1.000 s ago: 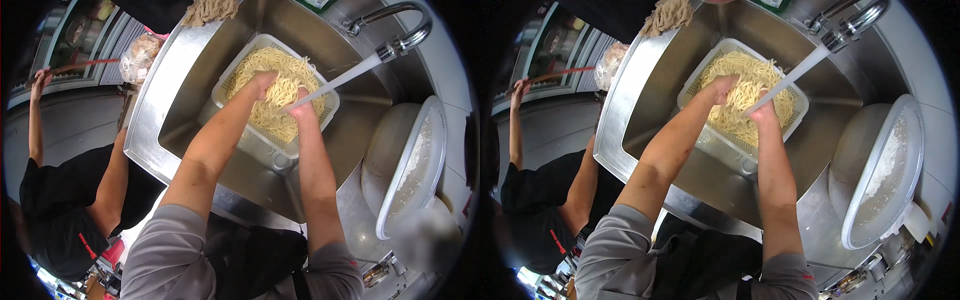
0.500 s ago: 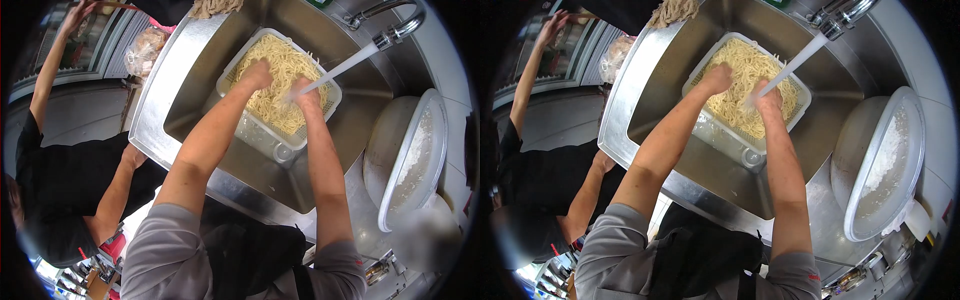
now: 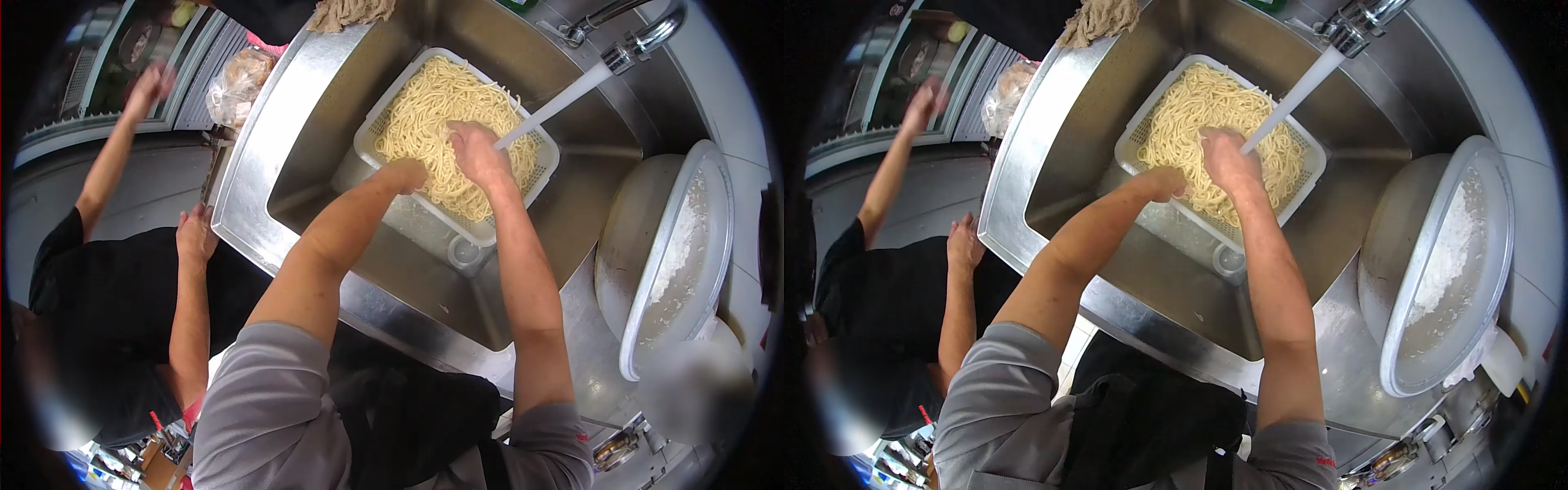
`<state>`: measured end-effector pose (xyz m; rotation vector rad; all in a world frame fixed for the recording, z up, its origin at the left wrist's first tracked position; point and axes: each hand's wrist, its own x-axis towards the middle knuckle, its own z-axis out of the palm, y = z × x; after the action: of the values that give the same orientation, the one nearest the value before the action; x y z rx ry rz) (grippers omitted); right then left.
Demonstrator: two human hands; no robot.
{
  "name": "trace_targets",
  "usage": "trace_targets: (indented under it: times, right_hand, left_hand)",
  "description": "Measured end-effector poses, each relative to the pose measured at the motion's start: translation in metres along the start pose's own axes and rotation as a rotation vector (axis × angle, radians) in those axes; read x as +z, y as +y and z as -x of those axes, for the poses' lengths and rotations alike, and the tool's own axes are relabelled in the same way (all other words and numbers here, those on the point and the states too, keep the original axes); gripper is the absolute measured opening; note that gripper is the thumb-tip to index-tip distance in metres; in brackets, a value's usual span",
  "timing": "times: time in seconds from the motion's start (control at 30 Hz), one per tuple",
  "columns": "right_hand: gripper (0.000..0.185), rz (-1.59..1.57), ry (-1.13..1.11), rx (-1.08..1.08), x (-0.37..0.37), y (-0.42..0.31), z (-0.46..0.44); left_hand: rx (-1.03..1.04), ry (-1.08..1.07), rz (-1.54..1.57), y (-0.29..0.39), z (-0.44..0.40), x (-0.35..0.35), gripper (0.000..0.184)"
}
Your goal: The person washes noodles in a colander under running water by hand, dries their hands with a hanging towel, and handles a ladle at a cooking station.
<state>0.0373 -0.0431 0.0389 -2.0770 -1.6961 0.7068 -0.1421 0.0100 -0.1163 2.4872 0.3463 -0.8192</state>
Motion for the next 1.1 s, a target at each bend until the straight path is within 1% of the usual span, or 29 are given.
trace_targets:
  times: [0.07,0.1,0.17,0.2,0.3,0.37,0.47,0.57,0.6,0.63,0.7,0.73,0.8,0.83,0.9,1.0,1.1]
  right_hand:
    - [0.024,-0.123,0.137,-0.044,-0.009,-0.007,0.014]
    - [0.024,-0.128,0.186,-0.036,-0.009,-0.006,0.023]
    - [0.024,-0.137,0.288,-0.023,0.001,0.008,0.04]
    - [0.024,-0.134,0.306,0.035,0.009,0.02,0.05]
    - [0.026,-0.122,0.361,0.216,0.029,0.075,0.065]
    - [0.026,-0.114,0.39,0.355,0.034,0.109,0.06]
    - [0.023,-0.163,0.516,0.433,0.021,0.114,0.038]
    - [0.02,-0.529,0.158,0.307,0.035,0.074,0.049]
    - [0.019,-0.564,0.036,0.214,0.06,0.066,0.061]
    - [0.018,-0.596,-0.083,0.118,0.091,0.059,0.077]
    - [0.016,-0.679,-0.473,0.206,0.114,0.031,0.098]
    - [0.016,-0.781,-0.416,0.283,0.119,0.029,0.097]
    - [0.017,-0.984,-0.3,0.429,0.123,0.028,0.092]
    - [0.017,-1.201,-0.138,0.528,0.11,0.025,0.084]
    - [0.019,-1.624,0.21,0.714,0.071,0.016,0.063]
    - [0.027,-1.895,0.471,0.588,0.051,0.015,0.039]
    - [0.03,-1.862,0.579,0.571,0.025,-0.005,0.028]
  left_hand:
    - [-0.02,0.022,0.115,-0.006,0.001,-0.002,0.023]
    - [-0.03,0.035,0.174,-0.007,0.003,-0.008,0.024]
    - [-0.086,0.063,0.31,-0.01,0.003,-0.018,0.019]
    - [-0.113,0.073,0.381,-0.01,0.003,-0.021,0.016]
    - [-0.105,0.316,0.833,0.001,0.014,-0.07,0.013]
    - [0.015,0.545,1.014,-0.004,0.003,-0.086,0.012]
    - [-0.062,0.933,1.119,-0.028,-0.009,-0.086,0.014]
    - [-0.351,0.913,1.0,-0.032,0.031,-0.085,0.014]
    - [-0.368,0.856,0.925,-0.041,0.036,-0.072,0.019]
    - [-0.391,0.792,0.917,-0.042,0.04,-0.067,0.02]
    - [-0.426,0.666,0.898,-0.033,0.051,-0.061,0.023]
    - [-0.389,0.644,0.924,-0.023,0.052,-0.064,0.027]
    - [-0.308,0.674,1.05,0.004,0.045,-0.073,0.031]
    - [-0.271,0.69,1.111,0.02,0.04,-0.079,0.033]
    - [-0.342,0.789,1.28,0.057,0.023,-0.093,0.035]
    - [-0.368,0.671,1.95,0.106,0.015,-0.126,0.037]
    - [-0.408,0.976,1.988,0.131,-0.007,-0.134,0.04]
